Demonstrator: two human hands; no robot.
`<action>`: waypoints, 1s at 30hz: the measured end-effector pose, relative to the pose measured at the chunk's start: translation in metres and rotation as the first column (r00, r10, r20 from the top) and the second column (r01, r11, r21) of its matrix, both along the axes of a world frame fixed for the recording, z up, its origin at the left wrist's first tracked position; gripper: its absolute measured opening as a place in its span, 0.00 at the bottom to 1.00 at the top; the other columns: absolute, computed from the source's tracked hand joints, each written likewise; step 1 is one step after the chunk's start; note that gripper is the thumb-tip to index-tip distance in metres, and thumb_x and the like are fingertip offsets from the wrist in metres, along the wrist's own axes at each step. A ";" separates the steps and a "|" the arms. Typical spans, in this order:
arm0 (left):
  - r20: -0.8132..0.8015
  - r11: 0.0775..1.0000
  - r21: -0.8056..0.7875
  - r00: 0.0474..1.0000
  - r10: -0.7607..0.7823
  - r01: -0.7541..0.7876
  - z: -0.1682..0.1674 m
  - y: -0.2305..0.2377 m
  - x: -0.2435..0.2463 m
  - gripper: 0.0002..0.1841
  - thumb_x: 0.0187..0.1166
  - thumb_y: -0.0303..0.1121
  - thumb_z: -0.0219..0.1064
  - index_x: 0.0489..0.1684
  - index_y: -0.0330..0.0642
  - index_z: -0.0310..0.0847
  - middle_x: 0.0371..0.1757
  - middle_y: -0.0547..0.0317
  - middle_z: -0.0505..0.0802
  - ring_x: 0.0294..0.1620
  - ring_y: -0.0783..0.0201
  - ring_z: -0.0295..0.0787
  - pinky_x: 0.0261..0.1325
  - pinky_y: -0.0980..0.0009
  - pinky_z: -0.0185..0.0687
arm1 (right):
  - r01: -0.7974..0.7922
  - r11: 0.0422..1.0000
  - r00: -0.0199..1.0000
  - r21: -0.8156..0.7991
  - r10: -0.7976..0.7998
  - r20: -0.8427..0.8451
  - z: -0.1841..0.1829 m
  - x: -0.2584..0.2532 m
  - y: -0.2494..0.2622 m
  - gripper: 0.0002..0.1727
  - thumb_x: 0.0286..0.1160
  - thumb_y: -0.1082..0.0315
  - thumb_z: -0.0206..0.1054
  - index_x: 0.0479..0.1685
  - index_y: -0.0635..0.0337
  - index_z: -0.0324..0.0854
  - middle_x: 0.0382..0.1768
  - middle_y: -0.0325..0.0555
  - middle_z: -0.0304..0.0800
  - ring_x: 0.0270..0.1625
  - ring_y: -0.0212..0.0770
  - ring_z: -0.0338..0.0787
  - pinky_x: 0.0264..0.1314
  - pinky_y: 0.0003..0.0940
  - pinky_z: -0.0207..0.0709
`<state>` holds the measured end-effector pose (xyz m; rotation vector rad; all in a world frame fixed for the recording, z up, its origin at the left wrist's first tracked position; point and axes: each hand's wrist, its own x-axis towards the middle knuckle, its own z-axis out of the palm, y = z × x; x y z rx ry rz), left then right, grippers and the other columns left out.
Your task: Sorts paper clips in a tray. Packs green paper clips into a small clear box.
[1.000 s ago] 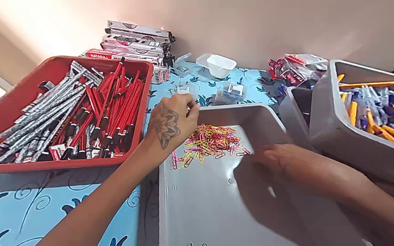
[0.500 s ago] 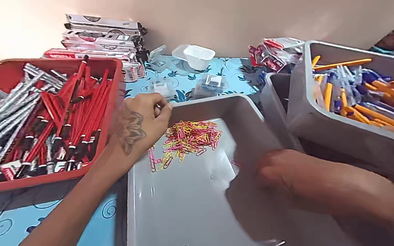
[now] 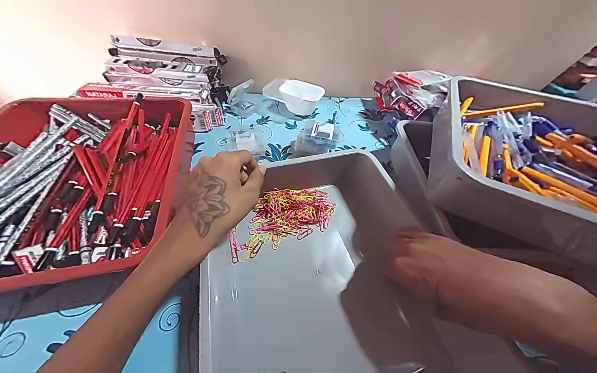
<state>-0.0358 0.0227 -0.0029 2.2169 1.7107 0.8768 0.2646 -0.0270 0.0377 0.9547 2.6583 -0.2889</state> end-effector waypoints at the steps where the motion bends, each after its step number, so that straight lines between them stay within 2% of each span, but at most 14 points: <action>1: 0.000 1.000 0.008 1.000 0.000 0.000 0.000 0.002 0.000 0.15 0.90 0.40 0.60 0.37 0.39 0.85 0.20 0.51 0.82 0.18 0.54 0.75 0.22 0.54 0.67 | -0.024 0.992 0.995 0.121 0.036 -0.097 -0.002 0.003 0.001 0.19 0.65 0.81 0.66 0.58 0.67 0.86 0.51 0.57 0.93 0.56 0.58 0.93 0.64 0.56 0.82; 3: 0.004 1.000 0.023 1.000 0.003 -0.003 -0.002 0.006 0.002 0.14 0.89 0.39 0.61 0.37 0.40 0.86 0.21 0.51 0.83 0.20 0.53 0.77 0.24 0.53 0.68 | -0.001 0.947 0.971 0.322 0.079 -0.227 0.002 0.008 0.008 0.28 0.65 0.73 0.59 0.70 0.58 0.82 0.58 0.48 0.91 0.57 0.49 0.93 0.55 0.48 0.86; 5: -0.007 0.999 0.048 1.000 0.019 -0.019 -0.003 0.012 0.003 0.14 0.88 0.38 0.61 0.37 0.40 0.86 0.23 0.52 0.84 0.23 0.53 0.80 0.27 0.52 0.69 | 0.020 0.912 0.959 0.409 0.099 -0.267 0.009 0.010 0.013 0.27 0.68 0.71 0.54 0.69 0.54 0.83 0.52 0.45 0.91 0.48 0.46 0.92 0.44 0.44 0.85; 9: 0.033 0.999 0.017 0.999 0.027 -0.028 0.000 0.010 0.003 0.14 0.89 0.37 0.61 0.36 0.39 0.86 0.21 0.51 0.83 0.22 0.52 0.79 0.27 0.52 0.69 | -0.045 0.953 0.950 0.301 0.134 -0.283 0.008 0.002 0.014 0.21 0.70 0.71 0.55 0.60 0.54 0.87 0.38 0.42 0.91 0.39 0.42 0.92 0.38 0.41 0.85; 12: 0.108 0.984 0.173 0.994 0.028 -0.046 -0.003 0.005 0.001 0.12 0.88 0.36 0.63 0.37 0.39 0.85 0.22 0.51 0.84 0.20 0.55 0.79 0.24 0.57 0.72 | -0.040 0.963 0.950 0.267 0.119 -0.288 0.018 -0.005 0.024 0.18 0.77 0.68 0.54 0.57 0.52 0.88 0.34 0.38 0.88 0.33 0.35 0.88 0.32 0.35 0.81; 13: 0.088 0.969 0.235 0.995 0.052 -0.071 -0.003 0.006 0.002 0.10 0.87 0.35 0.64 0.40 0.39 0.85 0.28 0.49 0.86 0.25 0.53 0.82 0.28 0.56 0.76 | -0.014 0.954 0.948 0.301 0.108 -0.299 0.024 -0.008 0.030 0.17 0.78 0.66 0.54 0.55 0.50 0.89 0.31 0.34 0.86 0.30 0.32 0.85 0.28 0.32 0.79; 14: 0.063 0.964 0.251 0.995 0.079 -0.092 -0.002 0.007 0.002 0.09 0.85 0.33 0.64 0.46 0.37 0.86 0.38 0.43 0.88 0.38 0.45 0.85 0.41 0.47 0.78 | 0.013 0.943 0.946 0.333 0.096 -0.309 0.033 -0.014 0.037 0.15 0.78 0.65 0.55 0.52 0.48 0.89 0.28 0.31 0.83 0.26 0.29 0.82 0.24 0.30 0.76; 16: 0.006 0.983 0.152 0.995 0.099 -0.099 -0.002 0.010 0.002 0.13 0.85 0.32 0.63 0.57 0.32 0.85 0.56 0.31 0.85 0.61 0.29 0.80 0.60 0.30 0.69 | 0.052 0.927 0.941 0.371 0.079 -0.328 0.055 -0.032 0.054 0.14 0.77 0.67 0.58 0.49 0.49 0.90 0.23 0.33 0.82 0.22 0.33 0.80 0.20 0.35 0.72; 17: -0.023 0.992 0.083 0.995 0.099 -0.097 -0.003 0.012 0.002 0.13 0.87 0.32 0.61 0.55 0.31 0.86 0.54 0.31 0.87 0.60 0.29 0.82 0.60 0.29 0.69 | 0.045 0.923 0.943 0.383 0.087 -0.320 0.063 -0.040 0.067 0.14 0.79 0.69 0.58 0.50 0.50 0.90 0.23 0.34 0.83 0.22 0.36 0.81 0.22 0.38 0.72; 19: -0.059 0.994 -0.056 0.995 0.086 -0.089 0.001 0.014 0.003 0.15 0.92 0.33 0.54 0.47 0.32 0.86 0.40 0.37 0.90 0.47 0.36 0.89 0.48 0.36 0.77 | 0.016 0.921 0.960 0.390 0.094 -0.263 0.076 -0.061 0.096 0.13 0.80 0.71 0.57 0.51 0.54 0.88 0.23 0.38 0.82 0.25 0.41 0.82 0.26 0.44 0.73; 22: -0.106 0.980 -0.160 0.989 0.099 -0.115 0.008 0.017 0.007 0.12 0.88 0.28 0.56 0.53 0.34 0.86 0.45 0.37 0.92 0.51 0.37 0.90 0.51 0.37 0.80 | 0.001 0.946 0.994 0.324 0.036 -0.107 0.081 -0.104 0.137 0.13 0.80 0.75 0.59 0.55 0.61 0.87 0.31 0.49 0.87 0.37 0.51 0.88 0.39 0.55 0.77; 25: -0.149 0.985 -0.126 0.984 0.095 -0.114 0.004 0.020 0.010 0.14 0.90 0.29 0.53 0.53 0.31 0.85 0.48 0.35 0.91 0.55 0.37 0.89 0.55 0.39 0.80 | -0.026 0.962 1.000 0.273 0.022 0.019 0.052 -0.145 0.175 0.17 0.83 0.70 0.64 0.66 0.66 0.81 0.53 0.62 0.88 0.58 0.64 0.88 0.58 0.64 0.77; 28: -0.147 0.991 -0.099 0.986 0.078 -0.093 0.002 0.021 0.009 0.15 0.90 0.29 0.53 0.54 0.31 0.87 0.49 0.37 0.92 0.56 0.39 0.89 0.58 0.42 0.79 | -0.038 0.972 0.999 0.234 0.028 0.045 0.016 -0.173 0.200 0.25 0.80 0.62 0.72 0.70 0.68 0.77 0.60 0.67 0.83 0.63 0.67 0.85 0.60 0.66 0.76; 30: -0.100 0.993 -0.075 0.992 0.081 -0.089 0.001 0.021 0.008 0.14 0.89 0.28 0.54 0.56 0.33 0.87 0.51 0.39 0.92 0.58 0.41 0.89 0.61 0.43 0.78 | -0.008 0.971 0.998 0.238 -0.007 0.061 0.008 -0.180 0.203 0.15 0.78 0.69 0.71 0.56 0.71 0.83 0.56 0.68 0.86 0.62 0.68 0.86 0.58 0.67 0.75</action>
